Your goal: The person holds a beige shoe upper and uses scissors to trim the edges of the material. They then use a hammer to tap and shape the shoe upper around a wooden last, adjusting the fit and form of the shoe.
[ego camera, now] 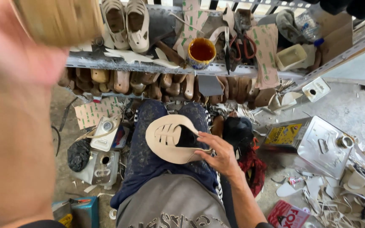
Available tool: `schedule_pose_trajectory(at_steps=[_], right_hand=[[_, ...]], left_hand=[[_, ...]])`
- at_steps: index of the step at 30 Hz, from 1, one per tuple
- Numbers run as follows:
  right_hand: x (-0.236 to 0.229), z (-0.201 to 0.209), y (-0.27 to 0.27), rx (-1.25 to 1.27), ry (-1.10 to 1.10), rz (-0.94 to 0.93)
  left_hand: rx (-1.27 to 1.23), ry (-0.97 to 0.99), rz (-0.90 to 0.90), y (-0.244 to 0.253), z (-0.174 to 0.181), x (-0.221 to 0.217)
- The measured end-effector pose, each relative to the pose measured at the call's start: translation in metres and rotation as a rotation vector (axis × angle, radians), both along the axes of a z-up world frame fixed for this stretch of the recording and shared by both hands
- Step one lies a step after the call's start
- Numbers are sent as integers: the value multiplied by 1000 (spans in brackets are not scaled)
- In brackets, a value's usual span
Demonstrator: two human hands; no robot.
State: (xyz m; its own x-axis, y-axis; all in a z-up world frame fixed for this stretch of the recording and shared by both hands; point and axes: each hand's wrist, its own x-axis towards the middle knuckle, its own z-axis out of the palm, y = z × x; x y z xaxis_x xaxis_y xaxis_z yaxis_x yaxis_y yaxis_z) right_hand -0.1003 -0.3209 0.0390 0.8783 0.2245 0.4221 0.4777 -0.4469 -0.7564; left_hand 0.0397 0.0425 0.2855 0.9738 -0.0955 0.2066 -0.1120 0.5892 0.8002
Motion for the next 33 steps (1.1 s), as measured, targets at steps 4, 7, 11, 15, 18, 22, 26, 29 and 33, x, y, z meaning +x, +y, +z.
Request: schedule_pose_trajectory(at_steps=[4, 7, 11, 15, 18, 22, 26, 29, 33], right_hand=[[-17, 44, -40, -144, -104, -152], [-28, 53, -82, -267, -170, -300], [-28, 70, -100, -446, -189, -414], [-18, 66, -107, -561, -246, -444], [-9, 66, -107, -546, -264, -451], [5, 78, -87, -393, -324, -425], [16, 69, -61, -225, -331, -357], [29, 48, -27, 87, -279, -174], [49, 10, 7, 79, -331, -41]], left_hand=[[-331, 121, -242, -48, -115, -86], [-645, 500, -301, -74, -200, -130], [-600, 600, -132, -99, -261, -132], [-536, 679, -110, -115, -295, -128], [-576, 578, -134, -130, -306, -120], [-571, 676, -141, -141, -364, -110], [-425, 1094, -160, -122, -304, -121], [-405, 1031, -310, -96, -288, -126], [-481, 777, -26, -57, -288, -108]])
